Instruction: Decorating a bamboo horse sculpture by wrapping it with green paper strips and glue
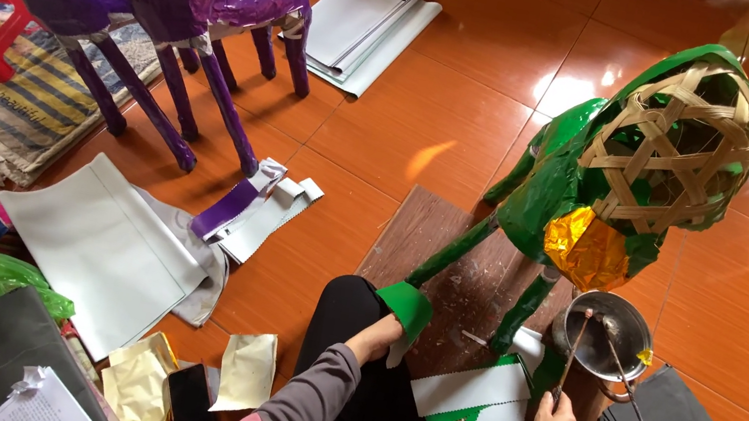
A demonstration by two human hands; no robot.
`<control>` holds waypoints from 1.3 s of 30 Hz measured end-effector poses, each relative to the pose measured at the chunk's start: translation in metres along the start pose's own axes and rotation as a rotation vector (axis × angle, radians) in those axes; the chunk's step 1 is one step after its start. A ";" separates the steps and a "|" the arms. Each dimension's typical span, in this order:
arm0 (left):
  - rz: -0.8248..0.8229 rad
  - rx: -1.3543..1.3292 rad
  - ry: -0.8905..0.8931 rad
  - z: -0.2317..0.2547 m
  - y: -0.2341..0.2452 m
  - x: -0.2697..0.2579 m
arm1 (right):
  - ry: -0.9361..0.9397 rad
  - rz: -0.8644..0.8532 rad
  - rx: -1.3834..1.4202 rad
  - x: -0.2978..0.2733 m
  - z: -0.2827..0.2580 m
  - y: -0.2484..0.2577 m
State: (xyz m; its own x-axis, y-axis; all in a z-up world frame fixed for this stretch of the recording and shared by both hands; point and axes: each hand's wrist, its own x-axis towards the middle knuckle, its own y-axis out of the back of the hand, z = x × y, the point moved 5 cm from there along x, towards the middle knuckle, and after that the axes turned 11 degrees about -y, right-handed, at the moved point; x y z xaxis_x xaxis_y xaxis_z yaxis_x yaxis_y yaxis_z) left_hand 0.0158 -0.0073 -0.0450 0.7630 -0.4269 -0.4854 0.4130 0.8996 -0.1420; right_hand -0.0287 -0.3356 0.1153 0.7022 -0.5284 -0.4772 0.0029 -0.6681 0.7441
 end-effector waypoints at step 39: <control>-0.007 0.145 0.047 0.016 -0.004 -0.005 | -0.088 -0.041 -0.084 0.010 0.003 -0.001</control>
State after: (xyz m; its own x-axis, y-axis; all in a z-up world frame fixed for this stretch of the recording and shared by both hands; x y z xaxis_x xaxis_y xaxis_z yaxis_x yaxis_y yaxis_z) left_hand 0.0181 -0.0105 -0.0286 0.7369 -0.4257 -0.5252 0.4889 0.8721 -0.0209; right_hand -0.0239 -0.3412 0.1086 0.6352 -0.5476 -0.5447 0.0928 -0.6461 0.7576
